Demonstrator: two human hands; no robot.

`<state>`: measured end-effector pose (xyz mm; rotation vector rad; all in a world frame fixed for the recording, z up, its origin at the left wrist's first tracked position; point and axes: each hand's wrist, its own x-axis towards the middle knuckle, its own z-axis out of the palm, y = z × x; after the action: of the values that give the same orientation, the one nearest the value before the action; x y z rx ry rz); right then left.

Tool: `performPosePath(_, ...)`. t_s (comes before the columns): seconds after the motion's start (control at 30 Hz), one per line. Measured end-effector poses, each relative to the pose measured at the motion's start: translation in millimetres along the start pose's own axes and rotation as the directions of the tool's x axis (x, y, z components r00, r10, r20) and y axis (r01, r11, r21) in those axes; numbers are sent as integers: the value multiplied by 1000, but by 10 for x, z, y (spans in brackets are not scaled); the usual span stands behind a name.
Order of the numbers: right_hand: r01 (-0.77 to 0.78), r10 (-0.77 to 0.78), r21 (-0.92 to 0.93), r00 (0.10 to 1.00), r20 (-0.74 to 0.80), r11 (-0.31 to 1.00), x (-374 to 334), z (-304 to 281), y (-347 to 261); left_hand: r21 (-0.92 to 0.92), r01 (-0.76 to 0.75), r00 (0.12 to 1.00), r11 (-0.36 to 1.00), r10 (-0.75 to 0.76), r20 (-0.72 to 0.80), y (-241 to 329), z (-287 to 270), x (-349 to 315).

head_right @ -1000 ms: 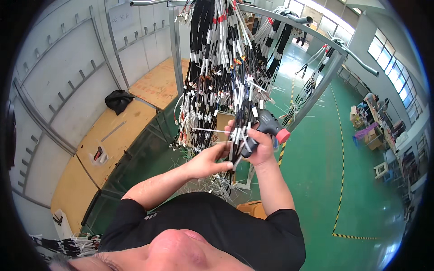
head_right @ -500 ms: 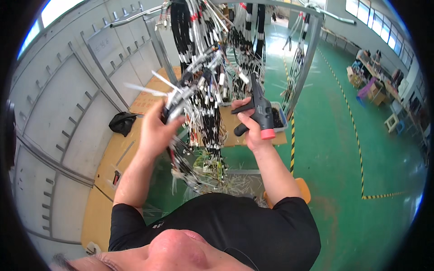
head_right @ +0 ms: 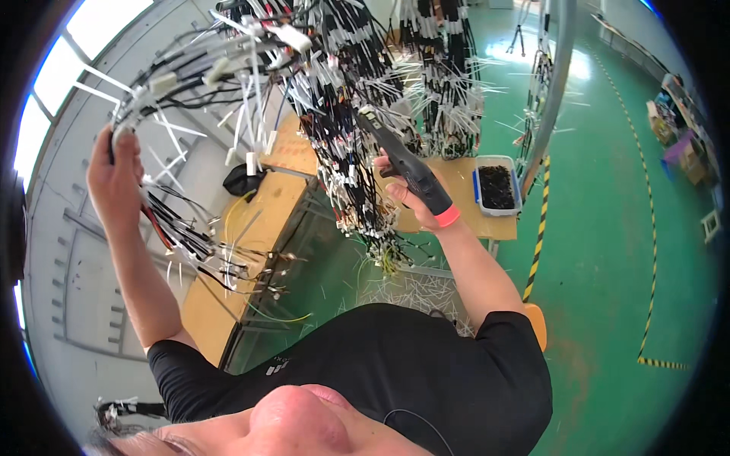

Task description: Bundling and securing wire harnesses using zip ties and a cable tie gun.

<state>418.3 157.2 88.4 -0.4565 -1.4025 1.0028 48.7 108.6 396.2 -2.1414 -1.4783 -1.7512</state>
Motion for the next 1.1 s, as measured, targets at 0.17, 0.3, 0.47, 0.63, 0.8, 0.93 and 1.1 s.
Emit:
performPosePath(0.17, 55, -75, 234, 994, 74, 971, 466, -40, -23, -75, 166, 984, 983, -160, 83, 562, -17, 371)
performPosePath(0.3, 7, -74, 522, 991, 107, 853, 887, -1, -47, -136, 318, 948, 938, -311, 70, 779, -6, 449)
performPosePath(0.47, -113, -39, 622, 974, 225, 775, 1127, 348, -9, -256, 470, 883, 845, -448, 142, 504, -198, 373)
performPosePath(0.63, 12, -146, 609, 974, 172, 793, 1304, 634, 147, -263, 524, 851, 810, -508, 131, 567, -153, 232)
performPosePath(0.8, 36, -190, 630, 966, 178, 775, 1514, 698, 104, -310, 526, 849, 792, -508, 143, 613, -131, 131)
performPosePath(0.93, -14, -185, 494, 918, 352, 869, 1548, 441, 35, -294, 542, 839, 787, -527, 138, 545, -105, 89)
performPosePath(1.1, -53, -193, 636, 931, 311, 770, 1481, 532, 100, -309, 550, 834, 776, -529, 154, 439, -177, 55)
